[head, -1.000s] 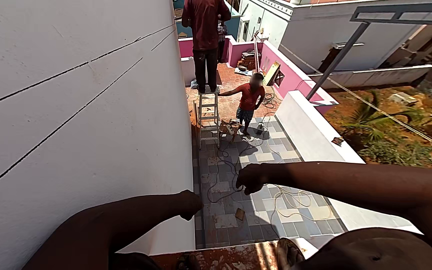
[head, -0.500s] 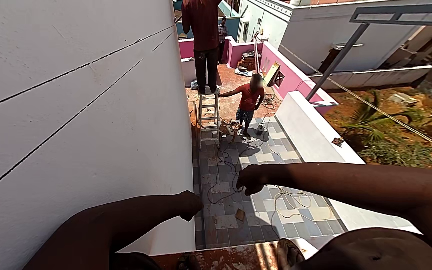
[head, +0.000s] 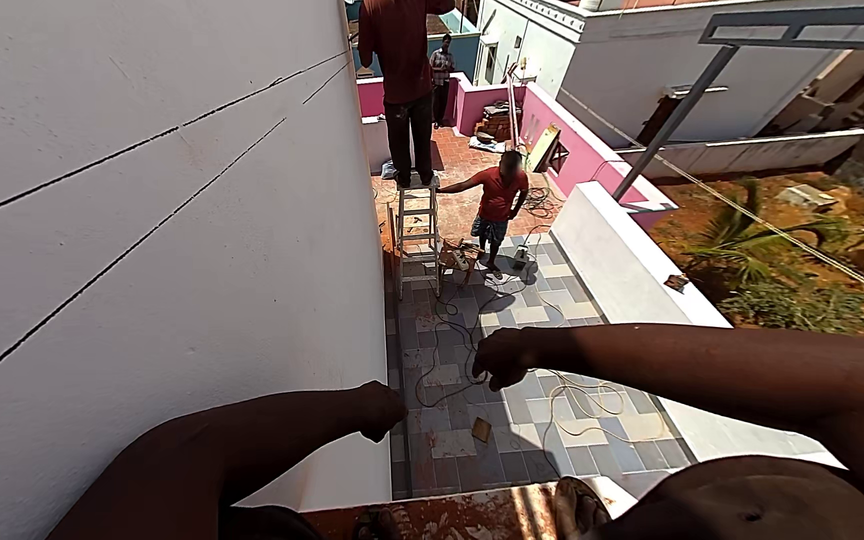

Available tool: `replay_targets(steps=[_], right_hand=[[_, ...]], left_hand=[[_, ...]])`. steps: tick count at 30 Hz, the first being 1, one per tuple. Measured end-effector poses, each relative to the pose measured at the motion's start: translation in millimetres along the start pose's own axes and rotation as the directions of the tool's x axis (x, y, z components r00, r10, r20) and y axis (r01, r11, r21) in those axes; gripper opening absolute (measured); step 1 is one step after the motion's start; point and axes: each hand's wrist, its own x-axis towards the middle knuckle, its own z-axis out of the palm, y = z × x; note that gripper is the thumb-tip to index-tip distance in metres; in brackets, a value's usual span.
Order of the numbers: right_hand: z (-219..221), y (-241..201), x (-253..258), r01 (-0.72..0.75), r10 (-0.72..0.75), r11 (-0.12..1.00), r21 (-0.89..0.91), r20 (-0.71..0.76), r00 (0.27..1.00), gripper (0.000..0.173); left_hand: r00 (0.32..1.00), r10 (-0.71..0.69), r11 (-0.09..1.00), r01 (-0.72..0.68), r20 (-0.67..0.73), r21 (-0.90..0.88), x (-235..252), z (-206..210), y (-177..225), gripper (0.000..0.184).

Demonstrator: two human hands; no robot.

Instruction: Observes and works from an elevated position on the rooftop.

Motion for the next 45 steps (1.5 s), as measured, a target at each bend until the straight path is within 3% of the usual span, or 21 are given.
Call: replay_targets(steps=[45], right_hand=[[0.6,3.2,4.7,-0.001,0.001,0.999,-0.036,0.012,1.000,0.040]], left_hand=[[1.000,0.002,1.000,-0.002,-0.006,0.008,0.6,0.6,0.2,0.042]])
